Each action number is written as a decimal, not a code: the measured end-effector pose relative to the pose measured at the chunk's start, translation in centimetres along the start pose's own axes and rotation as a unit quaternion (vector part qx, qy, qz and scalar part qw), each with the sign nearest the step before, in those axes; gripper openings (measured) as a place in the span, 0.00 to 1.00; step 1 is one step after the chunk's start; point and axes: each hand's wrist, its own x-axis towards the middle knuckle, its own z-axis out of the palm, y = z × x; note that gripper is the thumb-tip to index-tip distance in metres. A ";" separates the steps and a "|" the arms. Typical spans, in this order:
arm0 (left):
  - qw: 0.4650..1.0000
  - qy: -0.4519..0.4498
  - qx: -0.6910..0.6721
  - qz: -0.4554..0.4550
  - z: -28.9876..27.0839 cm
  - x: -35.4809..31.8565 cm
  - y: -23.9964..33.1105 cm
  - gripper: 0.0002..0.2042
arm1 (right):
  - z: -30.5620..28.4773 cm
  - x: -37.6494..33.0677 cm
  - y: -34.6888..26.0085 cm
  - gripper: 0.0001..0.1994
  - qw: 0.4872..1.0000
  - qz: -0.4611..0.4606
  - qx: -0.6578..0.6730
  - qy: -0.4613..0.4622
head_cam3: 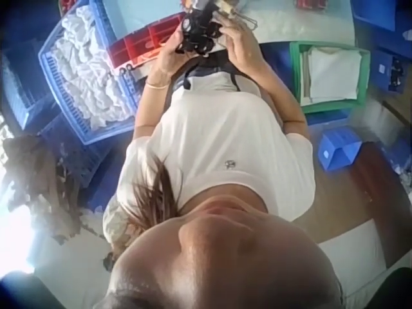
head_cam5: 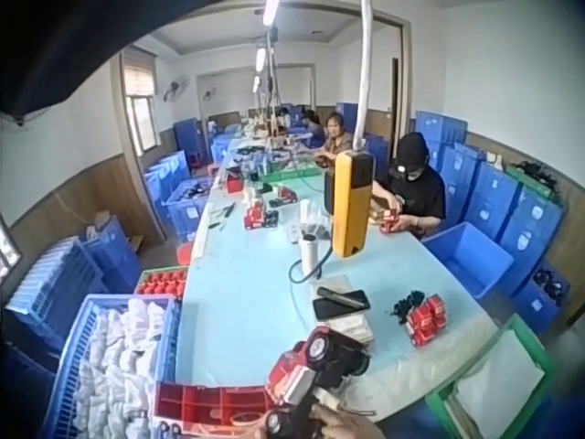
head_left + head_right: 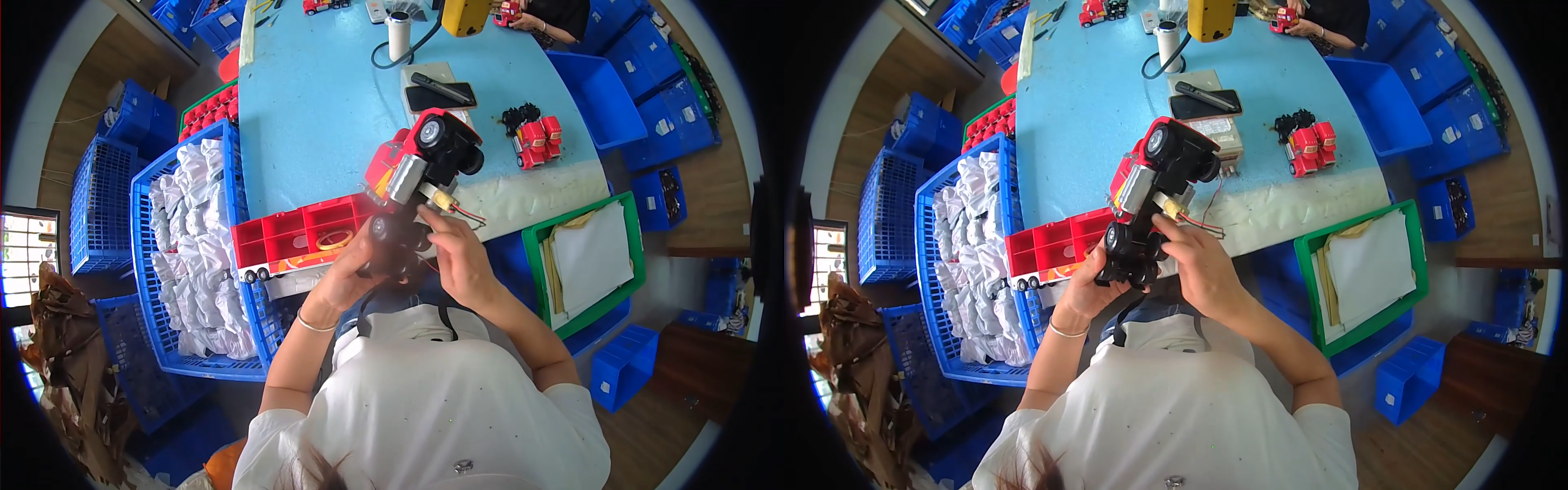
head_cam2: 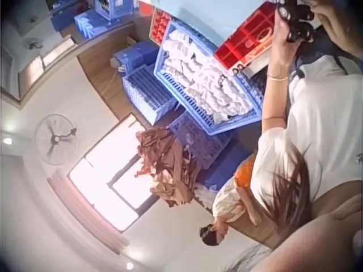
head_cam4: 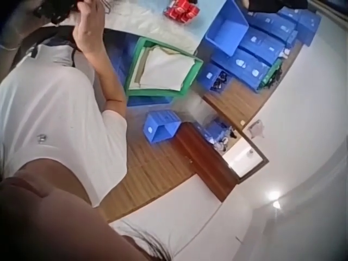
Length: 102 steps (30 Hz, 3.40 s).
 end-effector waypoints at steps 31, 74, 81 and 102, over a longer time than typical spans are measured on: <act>0.818 0.039 0.557 0.138 -1.7 4.1 1.2 0.27 | -3.3 2.0 7.6 0.30 0.714 0.346 0.560 0.237; 0.950 0.202 0.212 -0.107 -9.0 6.4 2.0 0.26 | -2.4 2.2 7.8 0.19 0.976 -0.148 0.062 -0.150; 0.663 0.142 0.728 0.100 -12.8 13.0 -5.9 0.17 | 8.9 -3.2 18.7 0.18 0.976 0.087 0.164 -0.112; 0.688 0.193 0.680 -0.165 -6.8 17.1 -10.5 0.32 | 10.1 -8.7 20.9 0.13 0.885 0.285 0.301 0.211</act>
